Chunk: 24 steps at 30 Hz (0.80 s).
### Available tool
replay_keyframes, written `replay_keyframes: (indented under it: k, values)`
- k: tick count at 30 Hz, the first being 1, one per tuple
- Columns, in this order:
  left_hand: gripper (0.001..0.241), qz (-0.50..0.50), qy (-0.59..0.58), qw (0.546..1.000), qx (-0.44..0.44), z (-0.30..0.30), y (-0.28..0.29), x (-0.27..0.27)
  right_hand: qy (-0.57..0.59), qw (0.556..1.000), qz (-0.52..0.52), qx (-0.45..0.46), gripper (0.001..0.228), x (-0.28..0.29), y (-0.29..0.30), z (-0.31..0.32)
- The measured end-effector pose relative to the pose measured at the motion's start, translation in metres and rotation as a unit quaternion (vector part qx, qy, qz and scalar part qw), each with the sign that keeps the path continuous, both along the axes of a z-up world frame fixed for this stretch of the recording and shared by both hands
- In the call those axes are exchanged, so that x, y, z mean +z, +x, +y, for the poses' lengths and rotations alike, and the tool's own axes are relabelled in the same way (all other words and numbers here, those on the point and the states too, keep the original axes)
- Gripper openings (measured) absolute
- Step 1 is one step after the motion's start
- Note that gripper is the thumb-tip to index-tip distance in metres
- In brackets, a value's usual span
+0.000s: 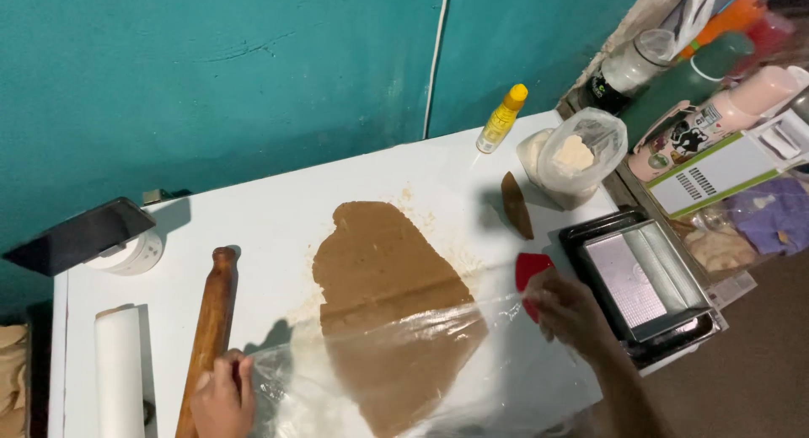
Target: Roll out a piece of dough using a wooden rolling pin over plastic wrap.
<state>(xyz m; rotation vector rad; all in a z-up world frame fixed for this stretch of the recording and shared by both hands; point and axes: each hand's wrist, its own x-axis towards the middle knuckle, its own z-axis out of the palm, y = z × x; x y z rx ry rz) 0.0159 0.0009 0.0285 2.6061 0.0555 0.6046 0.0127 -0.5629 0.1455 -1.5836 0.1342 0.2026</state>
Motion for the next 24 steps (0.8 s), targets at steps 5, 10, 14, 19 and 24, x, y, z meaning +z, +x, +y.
replay_keyframes:
  k: [5,10,14,19,24]
  values:
    - [0.016,-0.015,0.052,0.998,-0.044,-0.022,0.048,0.037,-0.175,0.977,-0.06,-0.105,0.015,-0.029,0.082,-0.015]
    - [0.012,0.004,0.056,0.998,-0.038,-0.039,0.082,0.028,-0.213,0.968,-0.031,-0.129,0.015,-0.086,0.146,-0.027]
    - [0.012,0.007,0.068,0.997,-0.047,-0.043,0.106,0.012,-0.246,0.959,-0.072,-0.119,0.02,-0.132,0.189,-0.037]
    - [0.014,0.016,0.093,0.995,-0.018,-0.047,0.124,-0.003,-0.26,0.955,-0.113,-0.09,0.021,-0.142,0.227,-0.025]
    - [0.009,0.042,0.133,0.99,0.017,-0.056,0.134,-0.004,-0.23,0.966,-0.094,-0.066,0.023,-0.177,0.267,-0.015]
